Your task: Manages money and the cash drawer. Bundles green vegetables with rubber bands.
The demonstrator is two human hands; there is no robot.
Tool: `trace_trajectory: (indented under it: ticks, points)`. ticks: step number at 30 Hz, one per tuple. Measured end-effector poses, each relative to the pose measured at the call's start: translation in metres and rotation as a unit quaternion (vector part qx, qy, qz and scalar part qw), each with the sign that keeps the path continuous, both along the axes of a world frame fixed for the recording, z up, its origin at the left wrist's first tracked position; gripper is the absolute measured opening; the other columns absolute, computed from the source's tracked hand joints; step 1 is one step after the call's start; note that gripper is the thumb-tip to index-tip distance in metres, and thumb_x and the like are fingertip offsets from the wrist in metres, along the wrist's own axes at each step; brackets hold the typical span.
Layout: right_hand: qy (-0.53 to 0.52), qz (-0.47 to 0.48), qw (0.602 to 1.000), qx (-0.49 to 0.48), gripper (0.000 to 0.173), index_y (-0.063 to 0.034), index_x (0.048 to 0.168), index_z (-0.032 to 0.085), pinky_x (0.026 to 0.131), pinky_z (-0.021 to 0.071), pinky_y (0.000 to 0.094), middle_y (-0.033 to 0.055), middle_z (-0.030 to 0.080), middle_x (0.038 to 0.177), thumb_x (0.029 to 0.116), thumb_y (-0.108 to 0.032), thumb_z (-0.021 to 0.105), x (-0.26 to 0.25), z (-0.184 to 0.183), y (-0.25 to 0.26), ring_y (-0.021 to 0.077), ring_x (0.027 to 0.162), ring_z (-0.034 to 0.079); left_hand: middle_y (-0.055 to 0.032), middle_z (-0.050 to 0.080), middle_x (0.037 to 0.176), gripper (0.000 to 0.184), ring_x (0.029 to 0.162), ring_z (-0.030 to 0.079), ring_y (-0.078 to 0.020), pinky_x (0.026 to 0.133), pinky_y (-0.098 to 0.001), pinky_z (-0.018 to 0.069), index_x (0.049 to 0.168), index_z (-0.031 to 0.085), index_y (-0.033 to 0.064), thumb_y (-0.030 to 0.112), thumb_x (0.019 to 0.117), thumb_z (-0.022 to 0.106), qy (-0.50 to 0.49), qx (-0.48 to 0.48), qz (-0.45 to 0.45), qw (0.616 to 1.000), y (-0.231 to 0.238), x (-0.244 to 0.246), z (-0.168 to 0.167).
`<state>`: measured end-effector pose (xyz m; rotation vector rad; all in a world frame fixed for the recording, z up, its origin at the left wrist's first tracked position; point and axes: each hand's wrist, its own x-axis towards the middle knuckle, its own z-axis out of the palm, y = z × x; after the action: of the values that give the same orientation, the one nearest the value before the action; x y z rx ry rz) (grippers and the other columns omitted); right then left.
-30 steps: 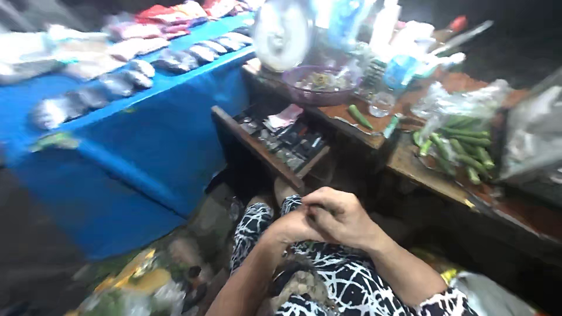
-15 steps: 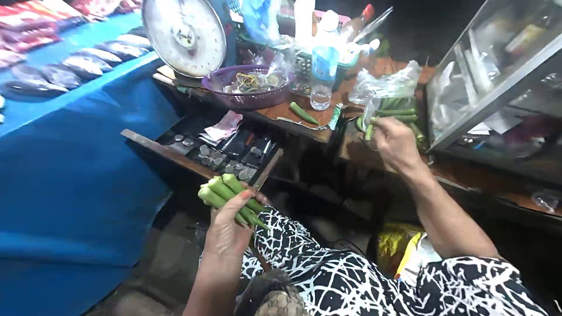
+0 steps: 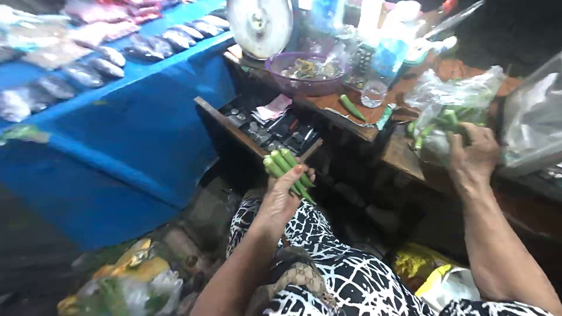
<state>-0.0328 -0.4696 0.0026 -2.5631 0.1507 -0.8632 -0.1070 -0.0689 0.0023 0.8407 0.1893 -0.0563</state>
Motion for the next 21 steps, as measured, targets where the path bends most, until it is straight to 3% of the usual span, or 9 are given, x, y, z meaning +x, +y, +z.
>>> trace_trajectory:
  ticks: [3, 7, 9, 11, 13, 15, 17, 21]
  points:
    - [-0.087, 0.094, 0.984, 0.122, 0.033, 0.0051, 0.127, 0.064, 0.098, 0.0535, 0.0373, 0.0242, 0.066, 0.121, 0.1003, -0.014, 0.061, -0.022, 0.016, 0.038, 0.0241, 0.109, 0.066, -0.0117, 0.069, 0.097, 0.029, 0.087, 0.07, -0.0238, 0.084, -0.0398, 0.0606, 0.118, 0.057, 0.0094, 0.005, 0.0912, 0.067, 0.002, -0.012, 0.011, 1.0, -0.005, 0.002, -0.002]
    - [-0.102, 0.226, 0.948, 0.198, 0.028, 0.0045, 0.122, 0.065, 0.094, 0.0559, 0.0271, 0.011, 0.067, 0.116, 0.0975, -0.01, 0.064, -0.051, 0.022, 0.124, 0.0081, 0.105, 0.066, -0.0143, 0.069, 0.1, 0.037, 0.089, 0.071, -0.0256, 0.085, -0.0407, 0.0609, 0.122, 0.056, 0.0055, 0.0, 0.088, 0.071, 0.005, -0.004, 0.021, 1.0, -0.015, 0.002, -0.003]
    - [-0.094, 0.281, 0.934, 0.198, 0.022, 0.003, 0.115, 0.068, 0.089, 0.0584, 0.0297, 0.0109, 0.069, 0.11, 0.0969, -0.009, 0.065, -0.058, 0.013, 0.171, 0.0115, 0.102, 0.067, -0.0148, 0.07, 0.1, 0.043, 0.09, 0.071, -0.0253, 0.085, -0.04, 0.061, 0.125, 0.054, 0.0044, 0.002, 0.0862, 0.073, -0.002, 0.014, 0.031, 0.999, -0.019, 0.0, -0.004]
    - [-0.087, 0.324, 0.924, 0.183, 0.019, -0.0004, 0.111, 0.072, 0.091, 0.0574, 0.0376, 0.0104, 0.071, 0.108, 0.0957, -0.01, 0.066, -0.064, -0.002, 0.215, 0.0174, 0.103, 0.068, -0.0132, 0.069, 0.103, 0.057, 0.093, 0.07, -0.0227, 0.085, -0.0396, 0.0608, 0.13, 0.049, 0.0058, 0.009, 0.0819, 0.08, -0.012, 0.036, 0.047, 0.998, -0.025, -0.004, -0.007]
    - [-0.095, 0.36, 0.915, 0.157, 0.021, -0.0035, 0.111, 0.076, 0.094, 0.0562, 0.0429, 0.0108, 0.075, 0.108, 0.0927, -0.01, 0.067, -0.07, -0.013, 0.249, 0.0219, 0.104, 0.07, -0.0083, 0.068, 0.109, 0.065, 0.098, 0.069, -0.017, 0.087, -0.0363, 0.0611, 0.137, 0.044, 0.0067, 0.019, 0.0845, 0.081, -0.02, 0.074, 0.052, 0.996, -0.028, -0.008, -0.007]
    - [-0.086, 0.386, 0.908, 0.14, 0.025, -0.0024, 0.115, 0.076, 0.094, 0.0556, 0.044, 0.0142, 0.075, 0.112, 0.0935, -0.01, 0.066, -0.076, -0.013, 0.262, 0.0255, 0.105, 0.071, -0.0054, 0.07, 0.103, 0.051, 0.094, 0.071, -0.0128, 0.082, -0.0316, 0.062, 0.13, 0.049, 0.0055, 0.023, 0.0896, 0.076, -0.017, 0.084, 0.056, 0.995, -0.026, -0.011, -0.007]
    - [-0.061, 0.406, 0.899, 0.15, 0.021, -0.0012, 0.109, 0.077, 0.095, 0.0543, 0.0449, 0.0155, 0.074, 0.112, 0.0945, -0.01, 0.064, -0.077, -0.01, 0.256, 0.0273, 0.105, 0.071, -0.0043, 0.071, 0.099, 0.034, 0.092, 0.071, -0.0126, 0.082, -0.0303, 0.0614, 0.12, 0.055, 0.0065, 0.019, 0.0926, 0.07, -0.024, 0.083, 0.056, 0.995, -0.019, -0.009, -0.005]
    - [-0.033, 0.394, 0.912, 0.107, 0.02, -0.0031, 0.107, 0.077, 0.095, 0.0547, 0.0433, 0.0108, 0.076, 0.107, 0.0967, -0.011, 0.062, -0.077, -0.005, 0.22, 0.0241, 0.103, 0.071, -0.0068, 0.071, 0.092, 0.012, 0.088, 0.073, -0.0192, 0.082, -0.0347, 0.0626, 0.108, 0.058, 0.0082, 0.012, 0.0967, 0.055, -0.05, 0.049, 0.062, 0.996, 0.0, -0.002, -0.003]
